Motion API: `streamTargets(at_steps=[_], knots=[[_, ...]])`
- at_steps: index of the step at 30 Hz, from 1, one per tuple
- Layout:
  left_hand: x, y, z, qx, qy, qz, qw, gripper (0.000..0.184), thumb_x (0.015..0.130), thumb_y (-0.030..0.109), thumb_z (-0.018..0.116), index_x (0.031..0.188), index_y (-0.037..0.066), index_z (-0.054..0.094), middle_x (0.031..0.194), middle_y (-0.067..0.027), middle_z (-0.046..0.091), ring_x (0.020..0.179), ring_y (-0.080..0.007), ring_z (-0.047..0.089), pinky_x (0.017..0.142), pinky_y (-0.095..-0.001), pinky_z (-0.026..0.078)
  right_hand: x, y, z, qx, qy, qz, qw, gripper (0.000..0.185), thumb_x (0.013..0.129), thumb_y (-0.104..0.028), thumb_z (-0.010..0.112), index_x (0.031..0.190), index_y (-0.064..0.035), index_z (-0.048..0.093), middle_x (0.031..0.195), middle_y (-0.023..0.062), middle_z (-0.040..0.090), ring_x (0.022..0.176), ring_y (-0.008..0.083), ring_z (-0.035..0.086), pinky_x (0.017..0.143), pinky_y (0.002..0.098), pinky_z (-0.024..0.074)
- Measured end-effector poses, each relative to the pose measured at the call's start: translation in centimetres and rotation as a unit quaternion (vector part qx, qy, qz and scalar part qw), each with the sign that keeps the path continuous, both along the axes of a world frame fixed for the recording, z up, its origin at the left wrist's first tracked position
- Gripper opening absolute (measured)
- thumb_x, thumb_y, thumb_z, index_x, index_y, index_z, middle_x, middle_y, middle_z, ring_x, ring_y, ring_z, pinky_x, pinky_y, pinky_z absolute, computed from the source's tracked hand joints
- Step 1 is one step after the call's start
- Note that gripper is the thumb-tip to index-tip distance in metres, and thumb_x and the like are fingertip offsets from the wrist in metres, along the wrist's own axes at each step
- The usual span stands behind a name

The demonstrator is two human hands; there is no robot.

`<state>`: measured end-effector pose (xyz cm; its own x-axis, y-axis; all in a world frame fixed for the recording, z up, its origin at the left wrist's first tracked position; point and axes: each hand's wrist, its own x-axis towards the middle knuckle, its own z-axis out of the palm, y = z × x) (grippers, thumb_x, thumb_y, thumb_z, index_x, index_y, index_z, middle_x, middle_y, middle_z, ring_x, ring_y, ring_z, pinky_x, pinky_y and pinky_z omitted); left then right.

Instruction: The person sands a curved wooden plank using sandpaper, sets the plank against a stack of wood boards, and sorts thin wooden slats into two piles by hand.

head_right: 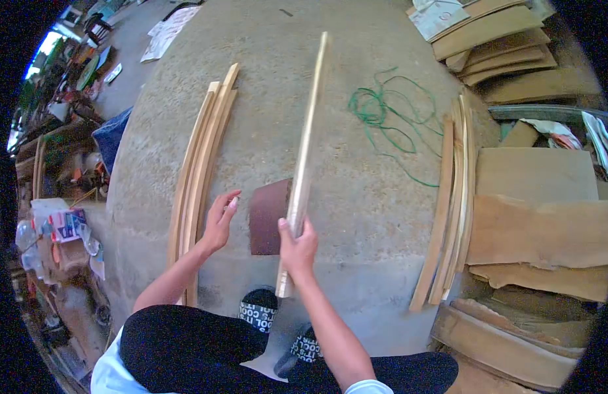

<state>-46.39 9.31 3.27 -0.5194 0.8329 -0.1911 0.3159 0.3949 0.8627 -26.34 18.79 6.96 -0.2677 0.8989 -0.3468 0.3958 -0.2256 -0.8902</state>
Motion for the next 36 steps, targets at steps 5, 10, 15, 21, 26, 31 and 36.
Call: streamTargets(at_steps=[5, 10, 15, 21, 26, 31, 36], knots=[[-2.0, -0.2, -1.7, 0.008, -0.148, 0.06, 0.987, 0.047, 0.104, 0.034, 0.052, 0.142, 0.005, 0.052, 0.118, -0.013, 0.062, 0.107, -0.0197, 0.057, 0.097, -0.0348, 0.044, -4.7, -5.5, -0.9, 0.007, 0.015, 0.039, 0.999, 0.048, 0.091, -0.035, 0.072, 0.117, 0.0043, 0.062, 0.096, 0.0273, 0.071, 0.091, 0.043, 0.071, 0.08, 0.0478, 0.0543], [-4.5, -0.2, -2.6, -0.045, -0.172, 0.08, 0.981, 0.056, 0.098, 0.04, 0.062, 0.137, 0.001, 0.052, 0.109, -0.0146, 0.067, 0.102, -0.0237, 0.064, 0.089, -0.0365, 0.05, -7.4, -12.1, -3.3, -0.014, -0.036, 0.112, 0.993, 0.056, 0.094, -0.032, 0.068, 0.131, 0.0081, 0.053, 0.109, 0.0315, 0.066, 0.1, 0.0434, 0.068, 0.089, 0.049, 0.0516], [-4.3, -0.2, -1.2, -0.238, 0.237, -0.044, 0.941, 0.056, 0.081, 0.041, 0.077, 0.109, 0.0, 0.051, 0.092, -0.0288, 0.067, 0.089, -0.0445, 0.067, 0.075, -0.0523, 0.054, -7.4, -16.5, -3.4, -0.118, -0.107, 0.252, 0.955, 0.075, 0.1, -0.041, 0.056, 0.143, 0.0162, 0.035, 0.118, 0.0392, 0.06, 0.105, 0.0527, 0.063, 0.092, 0.0552, 0.0501], [-3.6, -5.3, -3.3, -0.318, 0.256, -0.073, 0.91, 0.058, 0.085, 0.034, 0.074, 0.123, -0.001, 0.048, 0.084, -0.0256, 0.067, 0.085, -0.044, 0.067, 0.074, -0.0532, 0.053, -5.6, -16.7, -3.2, -0.098, -0.168, 0.435, 0.879, 0.056, 0.1, -0.041, 0.054, 0.124, 0.0095, 0.052, 0.105, 0.0313, 0.066, 0.097, 0.0462, 0.068, 0.084, 0.0537, 0.055], [-3.4, -8.7, -1.8, -0.298, 0.262, -0.1, 0.913, 0.063, 0.089, 0.033, 0.072, 0.137, 0.002, 0.045, 0.083, -0.0241, 0.066, 0.084, -0.0433, 0.067, 0.073, -0.0518, 0.052, 2.8, -10.7, -4.5, 0.006, -0.166, 0.363, 0.917, 0.039, 0.099, -0.039, 0.054, 0.11, -0.0024, 0.062, 0.103, 0.0241, 0.068, 0.094, 0.0433, 0.067, 0.081, 0.0527, 0.0547], [-3.6, -9.8, -1.1, -0.356, 0.317, -0.124, 0.87, 0.076, 0.087, 0.027, 0.074, 0.149, 0.008, 0.034, 0.083, -0.0217, 0.069, 0.081, -0.0411, 0.068, 0.073, -0.0498, 0.053, 17.4, 3.9, -7.2, 0.199, -0.324, 0.096, 0.92, 0.024, 0.091, -0.023, 0.062, 0.103, -0.0028, 0.07, 0.104, 0.0204, 0.07, 0.101, 0.0411, 0.063, 0.095, 0.0506, 0.0492], [-3.6, -10.0, -0.2, -0.3, 0.418, -0.127, 0.848, 0.081, 0.087, 0.029, 0.074, 0.155, 0.012, 0.034, 0.135, -0.0287, 0.053, 0.129, -0.0439, 0.048, 0.107, -0.0526, 0.04, 30.9, 9.7, -9.0, 0.25, -0.517, -0.096, 0.813, 0.043, 0.09, -0.026, 0.065, 0.124, -0.0002, 0.059, 0.12, 0.0264, 0.06, 0.112, 0.0417, 0.057, 0.101, 0.0531, 0.0437]])
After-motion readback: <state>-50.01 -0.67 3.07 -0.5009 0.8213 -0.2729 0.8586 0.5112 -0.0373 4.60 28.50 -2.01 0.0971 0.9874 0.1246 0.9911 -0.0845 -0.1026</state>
